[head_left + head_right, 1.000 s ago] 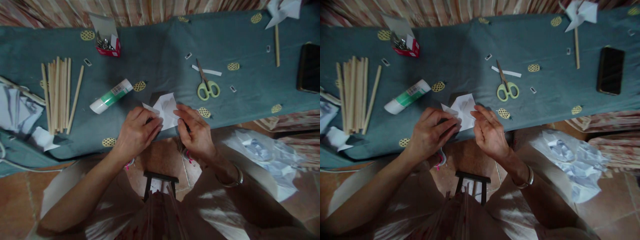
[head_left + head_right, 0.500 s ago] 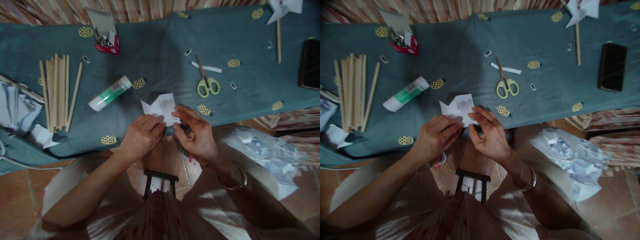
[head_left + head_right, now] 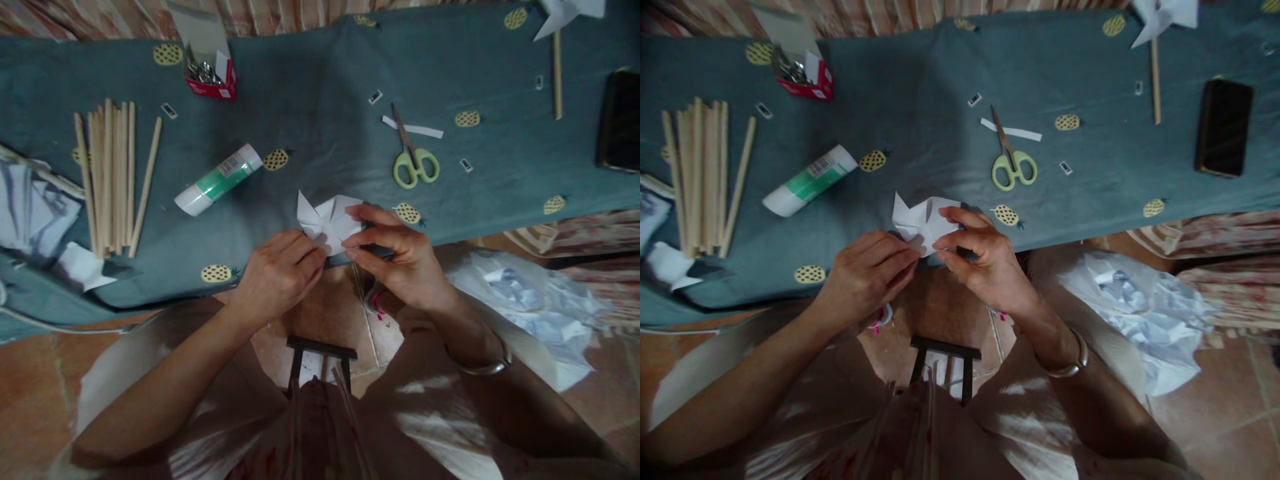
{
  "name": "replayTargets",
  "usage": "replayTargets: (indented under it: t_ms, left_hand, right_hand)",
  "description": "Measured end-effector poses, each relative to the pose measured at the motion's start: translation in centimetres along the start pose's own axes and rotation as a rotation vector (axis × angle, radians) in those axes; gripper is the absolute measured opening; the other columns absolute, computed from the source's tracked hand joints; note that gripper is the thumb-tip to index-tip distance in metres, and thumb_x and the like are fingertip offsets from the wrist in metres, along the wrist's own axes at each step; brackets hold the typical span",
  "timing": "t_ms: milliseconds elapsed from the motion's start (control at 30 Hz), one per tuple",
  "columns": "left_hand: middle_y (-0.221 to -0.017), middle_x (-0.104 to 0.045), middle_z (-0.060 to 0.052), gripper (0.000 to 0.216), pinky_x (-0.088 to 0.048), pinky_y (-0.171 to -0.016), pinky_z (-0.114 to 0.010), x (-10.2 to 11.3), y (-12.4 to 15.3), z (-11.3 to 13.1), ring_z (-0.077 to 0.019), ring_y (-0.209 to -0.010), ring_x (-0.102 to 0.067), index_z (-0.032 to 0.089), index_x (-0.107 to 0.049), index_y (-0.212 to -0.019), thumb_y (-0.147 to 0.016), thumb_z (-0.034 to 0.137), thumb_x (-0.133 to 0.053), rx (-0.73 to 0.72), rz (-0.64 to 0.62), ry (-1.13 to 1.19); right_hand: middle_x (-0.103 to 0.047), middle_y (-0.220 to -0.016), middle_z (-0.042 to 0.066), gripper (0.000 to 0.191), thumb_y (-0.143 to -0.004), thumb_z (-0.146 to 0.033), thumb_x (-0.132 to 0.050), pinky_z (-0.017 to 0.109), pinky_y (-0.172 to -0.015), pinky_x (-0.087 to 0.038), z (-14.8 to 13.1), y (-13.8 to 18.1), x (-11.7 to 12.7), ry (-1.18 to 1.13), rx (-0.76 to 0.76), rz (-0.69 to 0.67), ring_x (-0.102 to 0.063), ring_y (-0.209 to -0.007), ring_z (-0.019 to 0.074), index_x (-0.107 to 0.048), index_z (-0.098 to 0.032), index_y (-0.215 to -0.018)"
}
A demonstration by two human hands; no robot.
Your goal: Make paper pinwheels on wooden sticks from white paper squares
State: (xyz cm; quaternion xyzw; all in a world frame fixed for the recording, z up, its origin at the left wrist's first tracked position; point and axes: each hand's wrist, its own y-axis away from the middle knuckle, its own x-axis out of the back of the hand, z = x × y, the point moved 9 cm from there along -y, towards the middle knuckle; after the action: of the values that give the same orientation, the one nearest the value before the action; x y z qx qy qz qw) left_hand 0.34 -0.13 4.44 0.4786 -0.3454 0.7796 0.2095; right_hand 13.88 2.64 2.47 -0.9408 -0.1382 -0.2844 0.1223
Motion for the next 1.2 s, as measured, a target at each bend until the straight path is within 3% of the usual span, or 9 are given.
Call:
replayTargets:
  t_ms: [267,433,600,1200]
  left_hand:
    - [-0.095,-0.073,-0.01,0.018,-0.058,-0.076,-0.034,0.0,0.1,0.4,-0.0193,-0.086,-0.067,0.012,-0.06,-0.111,-0.095,0.017,-0.054,0.015,0.084,0.053]
    - [-0.094,-0.073,-0.01,0.021,-0.059,-0.077,-0.032,-0.2,0.2,0.6,-0.0189,-0.087,-0.069,0.011,-0.057,-0.115,-0.094,0.013,-0.057,-0.004,0.099,0.064]
    - [-0.097,-0.073,-0.01,0.018,-0.059,-0.081,-0.034,-0.4,0.3,0.8,-0.0203,-0.094,-0.068,0.012,-0.061,-0.11,-0.093,0.012,-0.057,-0.028,0.091,0.08]
    - [-0.088,-0.069,-0.007,0.013,-0.057,-0.07,-0.03,-0.7,0.2,0.2,-0.0179,-0.082,-0.063,0.011,-0.065,-0.1,-0.095,0.012,-0.053,0.025,0.064,0.093]
  right_hand:
    - [-0.064,-0.133,0.002,0.012,-0.089,-0.024,-0.065,0.05,-0.104,-0.049,-0.6,-0.4,-0.8,0.133,0.039,0.023,-0.059,-0.123,0.0254,-0.075,-0.028,-0.091]
    - [-0.064,-0.132,0.004,0.01,-0.086,-0.019,-0.065,0.05,-0.105,-0.048,-0.6,-0.8,-1.1,0.151,0.032,0.046,-0.059,-0.123,0.0263,-0.073,-0.024,-0.086]
    - [-0.066,-0.131,0.006,0.007,-0.086,-0.02,-0.066,0.052,-0.103,-0.048,-0.4,-1.0,-1.1,0.169,0.017,0.077,-0.06,-0.121,0.0274,-0.071,-0.024,-0.082]
    - [-0.066,-0.13,0.011,0.004,-0.084,-0.019,-0.066,0.051,-0.106,-0.045,-0.3,-1.3,-1.6,0.183,-0.051,0.108,-0.059,-0.123,0.0292,-0.07,-0.02,-0.082]
